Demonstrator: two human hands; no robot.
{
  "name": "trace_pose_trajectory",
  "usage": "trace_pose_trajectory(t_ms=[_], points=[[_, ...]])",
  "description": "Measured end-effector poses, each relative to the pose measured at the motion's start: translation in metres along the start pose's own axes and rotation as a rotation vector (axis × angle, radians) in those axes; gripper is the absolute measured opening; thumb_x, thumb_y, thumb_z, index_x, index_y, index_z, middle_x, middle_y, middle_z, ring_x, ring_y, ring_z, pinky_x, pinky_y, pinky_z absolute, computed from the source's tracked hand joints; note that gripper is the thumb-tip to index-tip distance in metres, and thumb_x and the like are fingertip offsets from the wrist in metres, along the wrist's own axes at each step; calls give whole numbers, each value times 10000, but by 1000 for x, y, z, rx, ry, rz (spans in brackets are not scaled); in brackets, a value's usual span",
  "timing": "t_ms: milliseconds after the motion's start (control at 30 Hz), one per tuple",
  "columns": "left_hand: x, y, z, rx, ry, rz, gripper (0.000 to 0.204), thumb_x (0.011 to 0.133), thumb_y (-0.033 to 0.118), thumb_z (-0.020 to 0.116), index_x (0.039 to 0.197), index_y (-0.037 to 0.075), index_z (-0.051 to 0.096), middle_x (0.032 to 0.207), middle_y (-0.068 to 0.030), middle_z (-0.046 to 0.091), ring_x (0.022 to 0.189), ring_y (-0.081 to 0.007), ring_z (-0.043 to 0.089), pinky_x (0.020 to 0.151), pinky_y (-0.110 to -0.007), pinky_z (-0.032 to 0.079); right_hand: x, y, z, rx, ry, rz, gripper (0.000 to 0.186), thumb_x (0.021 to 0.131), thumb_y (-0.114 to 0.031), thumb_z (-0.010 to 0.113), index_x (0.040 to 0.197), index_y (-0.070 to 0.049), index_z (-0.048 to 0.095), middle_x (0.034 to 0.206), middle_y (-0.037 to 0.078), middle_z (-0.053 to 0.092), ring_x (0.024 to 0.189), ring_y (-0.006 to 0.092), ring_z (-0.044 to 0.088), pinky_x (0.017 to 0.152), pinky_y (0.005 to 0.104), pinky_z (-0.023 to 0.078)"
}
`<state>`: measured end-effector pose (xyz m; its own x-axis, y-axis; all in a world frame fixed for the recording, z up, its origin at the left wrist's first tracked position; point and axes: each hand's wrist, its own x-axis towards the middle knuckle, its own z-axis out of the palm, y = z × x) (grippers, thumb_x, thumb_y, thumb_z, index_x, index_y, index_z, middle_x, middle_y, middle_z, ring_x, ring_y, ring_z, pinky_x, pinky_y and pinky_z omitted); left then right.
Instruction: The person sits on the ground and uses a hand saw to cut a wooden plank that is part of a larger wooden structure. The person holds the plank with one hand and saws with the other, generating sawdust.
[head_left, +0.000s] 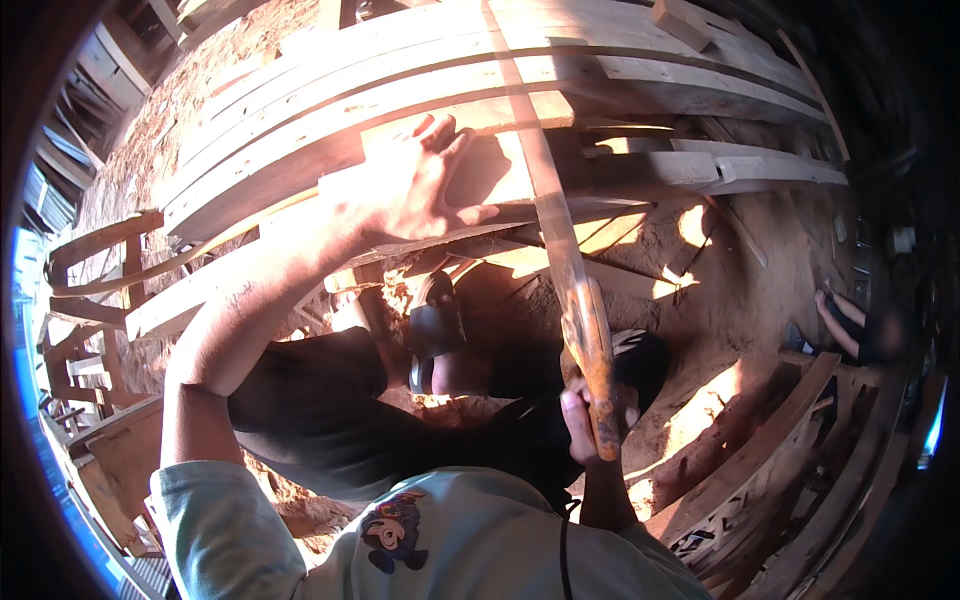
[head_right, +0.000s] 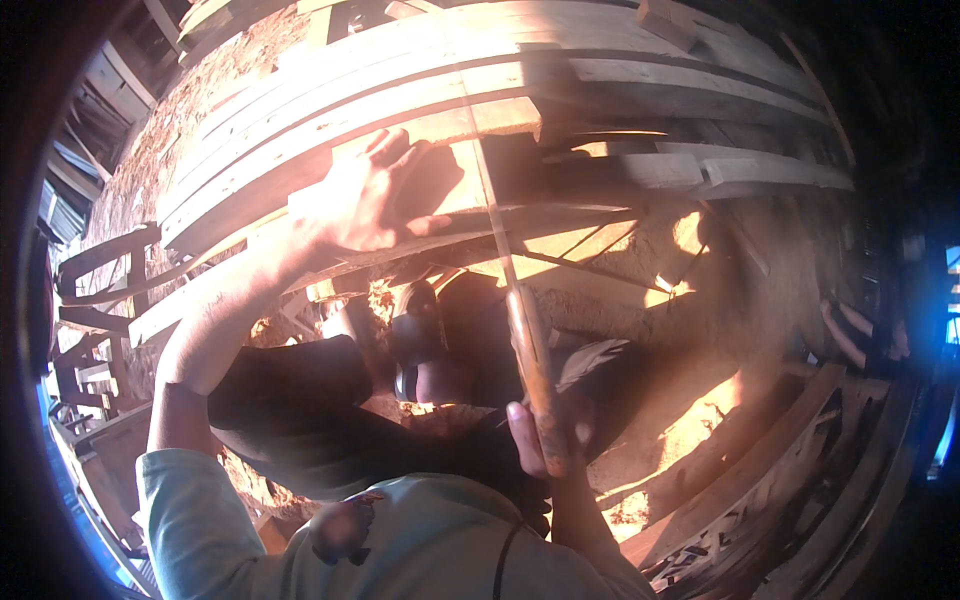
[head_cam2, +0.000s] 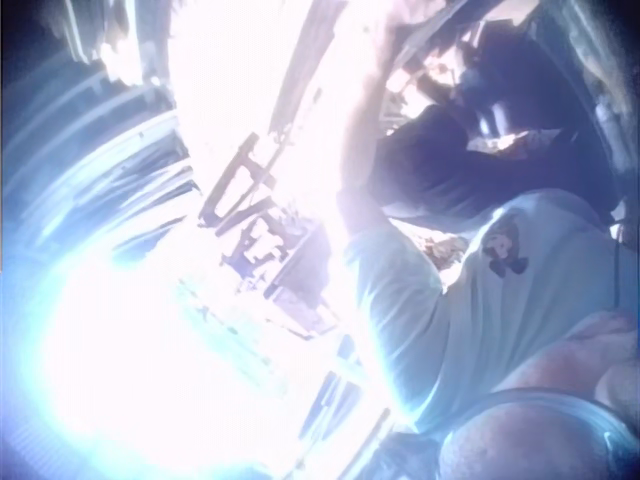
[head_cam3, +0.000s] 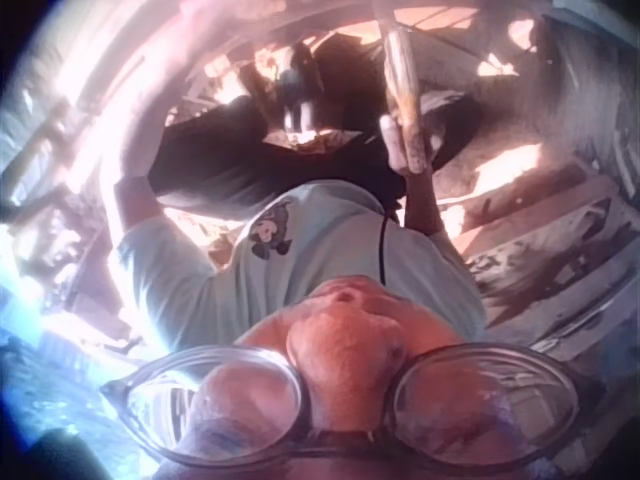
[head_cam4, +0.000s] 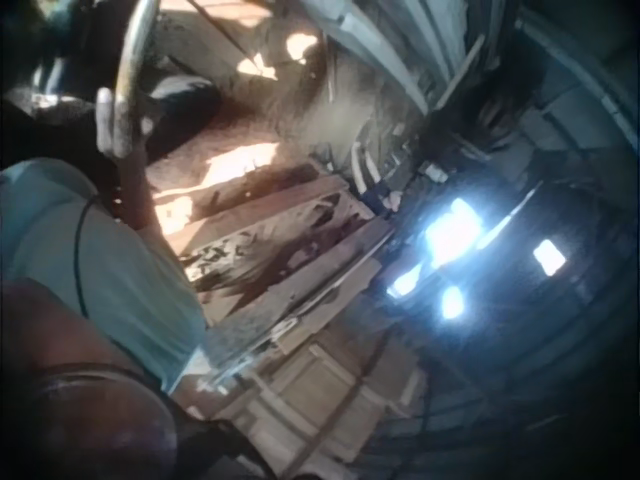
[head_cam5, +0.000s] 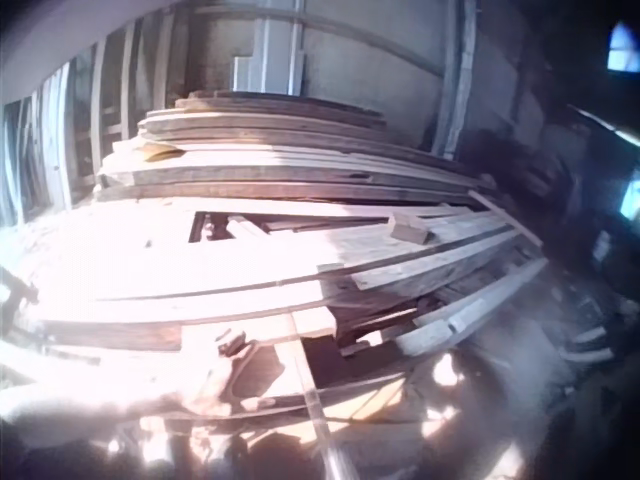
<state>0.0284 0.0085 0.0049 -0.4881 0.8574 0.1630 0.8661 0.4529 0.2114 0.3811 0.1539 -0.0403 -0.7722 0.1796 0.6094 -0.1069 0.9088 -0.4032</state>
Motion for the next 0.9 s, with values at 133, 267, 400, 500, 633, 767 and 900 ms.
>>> trace_pose_trajectory(t_ms=[133,267,400,500,633,767,900], points=[[5,-3,-8,8,-12,-42,947,865,643,688,1370,-138,515,1331,-346,545,1280,-466,550,1079,-518,476,-77,-19,-35,294,-45,834,213,857,-261,784,884,-59,722,798,40,659,714,213,654,664,370,531],[3,-2,11,96,52,8,891,883,594,680,1340,-156,527,1292,-313,566,1237,-441,569,1072,-490,485,-54,-30,-59,-62,-163,159,160,812,-86,702,964,-59,660,813,73,614,657,188,599,583,302,448],[0,-1,9,12,-23,155,875,859,587,698,1334,-132,547,1304,-291,564,1245,-426,563,1032,-518,503,-3,14,4,-404,190,-413,248,868,82,685,1074,-35,609,893,71,602,769,142,607,602,248,467],[-5,8,1,24,-18,41,902,852,620,704,1376,-92,527,1316,-302,557,1270,-459,552,1014,-558,509,14,-10,-13,-121,-143,-22,185,894,56,692,1018,-27,583,880,75,595,756,148,588,560,261,453],[-6,0,3,67,3,-44,917,871,634,668,1375,-120,535,1393,-302,542,1327,-440,526,1083,-512,479,-46,-24,-58,477,-140,962,89,868,-29,700,857,-20,612,803,92,644,690,171,626,644,291,504],[-1,3,0,43,-50,27,890,895,617,639,1369,-130,534,1416,-296,533,1351,-431,510,1106,-495,469,-12,-42,-67,559,-304,897,81,852,-70,705,902,-40,649,881,87,666,735,186,637,694,328,519],[-10,19,-1,68,-28,15,862,885,608,677,1389,-74,524,1420,-294,511,1361,-473,492,1091,-560,465,33,-26,-5,-126,-177,39,111,871,23,696,883,-9,590,876,95,583,740,193,602,689,303,498]])
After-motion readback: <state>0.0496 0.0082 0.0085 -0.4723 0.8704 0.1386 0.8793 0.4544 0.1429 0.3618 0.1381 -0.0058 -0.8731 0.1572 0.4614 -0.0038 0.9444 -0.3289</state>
